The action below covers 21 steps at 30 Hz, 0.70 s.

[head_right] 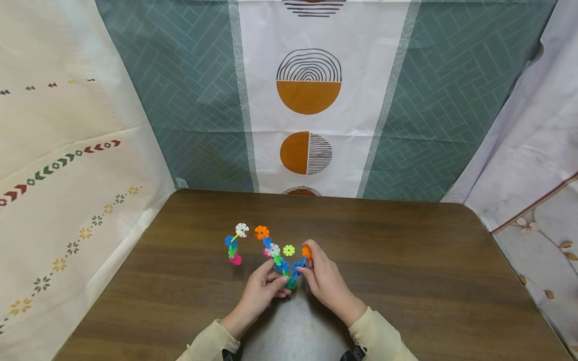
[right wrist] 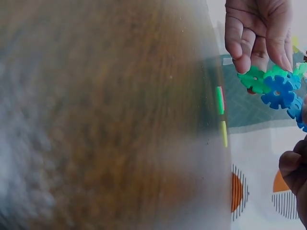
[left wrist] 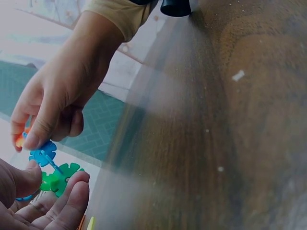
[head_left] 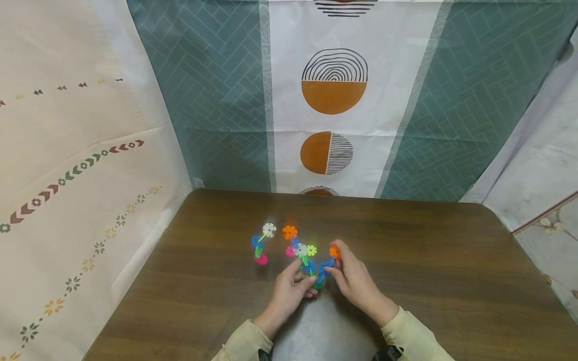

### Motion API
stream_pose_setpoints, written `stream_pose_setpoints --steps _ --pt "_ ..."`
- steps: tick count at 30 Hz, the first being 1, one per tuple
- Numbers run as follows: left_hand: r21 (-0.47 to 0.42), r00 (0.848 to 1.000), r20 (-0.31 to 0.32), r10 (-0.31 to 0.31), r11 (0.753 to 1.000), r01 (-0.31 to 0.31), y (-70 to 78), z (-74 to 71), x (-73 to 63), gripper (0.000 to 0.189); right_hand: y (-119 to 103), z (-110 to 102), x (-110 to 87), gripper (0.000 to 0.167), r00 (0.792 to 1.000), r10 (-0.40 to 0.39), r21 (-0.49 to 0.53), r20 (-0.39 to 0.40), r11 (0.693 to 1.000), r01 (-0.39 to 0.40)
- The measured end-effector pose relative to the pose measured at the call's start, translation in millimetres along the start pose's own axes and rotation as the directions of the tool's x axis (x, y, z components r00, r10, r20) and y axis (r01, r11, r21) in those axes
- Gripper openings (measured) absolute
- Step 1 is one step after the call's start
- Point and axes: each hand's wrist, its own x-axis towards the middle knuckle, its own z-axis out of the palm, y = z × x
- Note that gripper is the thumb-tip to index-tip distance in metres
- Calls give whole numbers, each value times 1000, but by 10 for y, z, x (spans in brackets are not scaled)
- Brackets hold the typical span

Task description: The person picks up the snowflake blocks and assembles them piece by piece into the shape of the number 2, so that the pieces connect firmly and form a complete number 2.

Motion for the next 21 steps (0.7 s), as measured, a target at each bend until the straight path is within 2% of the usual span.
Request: stream_pose_setpoints --steps 13,21 --pt "15 1000 -2 10 1000 -10 -19 12 -5 15 -10 -2 -12 60 997 67 29 42 997 -68" --pt "35 1000 -16 -15 999 16 -28 -10 10 14 -65 -65 10 60 992 114 62 56 991 -117"
